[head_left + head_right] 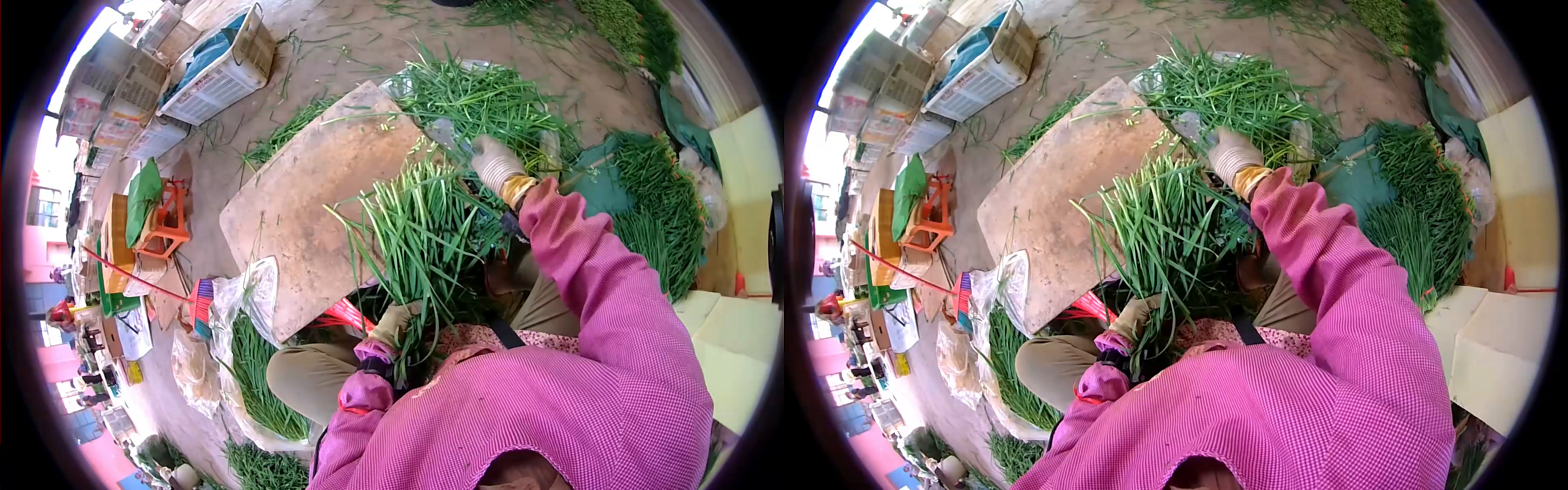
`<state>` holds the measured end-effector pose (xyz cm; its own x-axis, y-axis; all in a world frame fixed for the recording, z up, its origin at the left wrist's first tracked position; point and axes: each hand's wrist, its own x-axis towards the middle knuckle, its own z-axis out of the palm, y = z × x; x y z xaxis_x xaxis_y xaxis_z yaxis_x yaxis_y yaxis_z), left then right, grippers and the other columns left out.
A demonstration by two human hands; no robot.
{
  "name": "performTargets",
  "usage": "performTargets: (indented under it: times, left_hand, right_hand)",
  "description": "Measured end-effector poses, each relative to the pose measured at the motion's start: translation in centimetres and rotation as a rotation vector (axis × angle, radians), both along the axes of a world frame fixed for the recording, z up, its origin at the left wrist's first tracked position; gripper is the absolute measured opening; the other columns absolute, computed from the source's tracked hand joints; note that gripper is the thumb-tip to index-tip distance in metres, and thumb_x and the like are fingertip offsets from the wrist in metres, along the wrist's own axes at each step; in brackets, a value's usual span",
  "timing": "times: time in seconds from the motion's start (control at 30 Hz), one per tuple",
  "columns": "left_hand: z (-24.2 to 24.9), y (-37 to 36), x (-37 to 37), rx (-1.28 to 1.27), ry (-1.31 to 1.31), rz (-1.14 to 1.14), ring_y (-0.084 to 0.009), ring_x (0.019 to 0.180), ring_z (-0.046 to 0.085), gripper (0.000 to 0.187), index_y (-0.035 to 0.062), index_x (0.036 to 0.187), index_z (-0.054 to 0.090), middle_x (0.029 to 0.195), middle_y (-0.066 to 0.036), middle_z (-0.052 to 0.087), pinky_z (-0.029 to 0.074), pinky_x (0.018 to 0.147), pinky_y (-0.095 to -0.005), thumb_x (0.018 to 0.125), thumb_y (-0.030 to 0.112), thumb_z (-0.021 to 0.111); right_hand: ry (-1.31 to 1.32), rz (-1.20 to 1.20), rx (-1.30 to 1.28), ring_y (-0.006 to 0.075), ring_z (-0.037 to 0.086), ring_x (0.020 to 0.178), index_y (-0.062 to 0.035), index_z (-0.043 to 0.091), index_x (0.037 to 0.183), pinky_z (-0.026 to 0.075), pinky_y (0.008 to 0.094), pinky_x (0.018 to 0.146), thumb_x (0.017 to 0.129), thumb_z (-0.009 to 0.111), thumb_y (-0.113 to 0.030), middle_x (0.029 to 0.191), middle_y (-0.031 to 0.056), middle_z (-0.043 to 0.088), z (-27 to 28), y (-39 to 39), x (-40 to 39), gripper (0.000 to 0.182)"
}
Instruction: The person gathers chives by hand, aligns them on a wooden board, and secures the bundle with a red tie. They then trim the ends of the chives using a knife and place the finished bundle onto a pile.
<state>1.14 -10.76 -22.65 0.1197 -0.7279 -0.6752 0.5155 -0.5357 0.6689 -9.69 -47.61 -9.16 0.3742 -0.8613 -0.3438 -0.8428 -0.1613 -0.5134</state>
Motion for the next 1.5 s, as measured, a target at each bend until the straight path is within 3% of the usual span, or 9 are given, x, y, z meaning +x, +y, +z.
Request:
performTargets:
  times: [0.27, 0.37, 0.6, 0.77, 0.97, 1.17, 1.2, 1.27, 1.5]
  left_hand:
    - [-0.5, 0.1, -0.3, 0.018, 0.016, 0.049, -0.0118, 0.068, 0.063, 0.019, 0.0012, 0.102, 0.069, 0.086, -0.001, 0.068, 0.05, 0.058, -0.0293, 0.086, 0.01, 0.07]
    - [1.3, -0.5, -1.1, 0.16, 0.035, 0.129, -0.0107, 0.07, 0.06, 0.021, 0.0023, 0.103, 0.068, 0.086, 0.001, 0.067, 0.047, 0.06, -0.0274, 0.085, 0.011, 0.073]
    - [0.9, -0.3, -1.3, 0.121, 0.093, 0.177, -0.0116, 0.065, 0.059, 0.027, 0.003, 0.104, 0.065, 0.083, 0.0, 0.065, 0.047, 0.056, -0.0269, 0.082, 0.012, 0.077]
    - [-0.4, -0.1, -1.4, 0.188, 0.152, 0.184, -0.012, 0.062, 0.059, 0.03, 0.0038, 0.108, 0.065, 0.083, 0.0, 0.065, 0.047, 0.051, -0.0285, 0.082, 0.013, 0.077]
    - [2.0, -0.7, -1.6, 0.08, 0.136, 0.136, -0.0126, 0.074, 0.066, 0.023, 0.0006, 0.108, 0.068, 0.093, -0.003, 0.07, 0.054, 0.063, -0.0291, 0.088, 0.011, 0.07]
    - [3.6, -1.0, -1.8, 0.018, 0.096, 0.151, -0.014, 0.074, 0.065, 0.03, 0.004, 0.115, 0.064, 0.093, -0.002, 0.069, 0.055, 0.062, -0.031, 0.088, 0.015, 0.072]
    - [4.4, -1.3, -1.7, 0.018, 0.095, 0.156, -0.014, 0.074, 0.065, 0.03, 0.004, 0.115, 0.064, 0.093, -0.002, 0.069, 0.055, 0.062, -0.031, 0.088, 0.015, 0.072]
    - [5.6, -1.5, -1.6, 0.146, 0.103, 0.111, -0.0138, 0.093, 0.06, 0.041, 0.0028, 0.125, 0.059, 0.109, -0.001, 0.065, 0.05, 0.083, -0.0308, 0.088, 0.016, 0.072]
    - [1.9, -0.8, -1.7, 0.085, -0.001, 0.086, -0.016, 0.089, 0.062, 0.039, 0.0058, 0.123, 0.059, 0.106, -0.002, 0.066, 0.053, 0.073, -0.0329, 0.088, 0.016, 0.072]
  right_hand:
    - [-0.288, 0.236, 0.04, 0.0371, 0.063, 0.102, -0.0054, 0.054, 0.133, 0.048, 0.0399, 0.09, 0.095, 0.049, -0.052, 0.11, 0.0199, 0.068, 0.7, 2.7, 3.4, 0.06]
    - [-0.324, 0.343, 0.177, 0.0178, 0.057, 0.055, -0.0064, 0.064, 0.119, 0.049, 0.033, 0.058, 0.095, 0.054, -0.05, 0.07, 0.0086, 0.064, -0.8, 3.4, 4.3, 0.051]
    - [-0.585, -0.021, 0.183, 0.0212, 0.057, 0.051, -0.0096, 0.059, 0.128, 0.05, 0.0356, 0.058, 0.097, 0.048, -0.049, 0.064, 0.0088, 0.064, -0.9, 3.6, 3.0, 0.051]
    - [0.058, 0.451, 0.201, 0.0347, 0.059, 0.113, -0.007, 0.063, 0.122, 0.043, 0.0425, 0.099, 0.091, 0.049, -0.056, 0.119, 0.0213, 0.063, 5.1, 8.0, 2.7, 0.059]
    - [-0.662, -0.175, 0.519, 0.0196, 0.056, 0.06, -0.004, 0.063, 0.087, 0.053, 0.0345, 0.061, 0.091, 0.051, -0.028, 0.076, 0.0085, 0.061, -0.2, 7.9, 2.3, 0.028]
    - [-0.192, 0.014, 0.323, 0.033, 0.065, 0.1, -0.008, 0.059, 0.125, 0.052, 0.0395, 0.087, 0.094, 0.049, -0.031, 0.112, 0.0183, 0.067, -3.6, 3.4, 5.5, 0.04]
    - [-0.08, -0.013, 0.151, 0.0267, 0.065, 0.08, 0.0002, 0.066, 0.105, 0.05, 0.0384, 0.076, 0.092, 0.05, -0.037, 0.074, 0.0175, 0.066, -5.2, 3.3, 6.8, 0.043]
    - [0.177, 0.606, -0.203, 0.0331, 0.066, 0.089, -0.003, 0.066, 0.112, 0.049, 0.0409, 0.082, 0.094, 0.049, -0.042, 0.088, 0.0194, 0.069, -11.8, 0.6, 7.8, 0.047]
    - [-0.141, 0.344, 0.147, 0.0365, 0.057, 0.116, -0.0096, 0.05, 0.138, 0.042, 0.0395, 0.101, 0.098, 0.041, -0.051, 0.124, 0.023, 0.061, -4.3, 4.1, 8.0, 0.058]
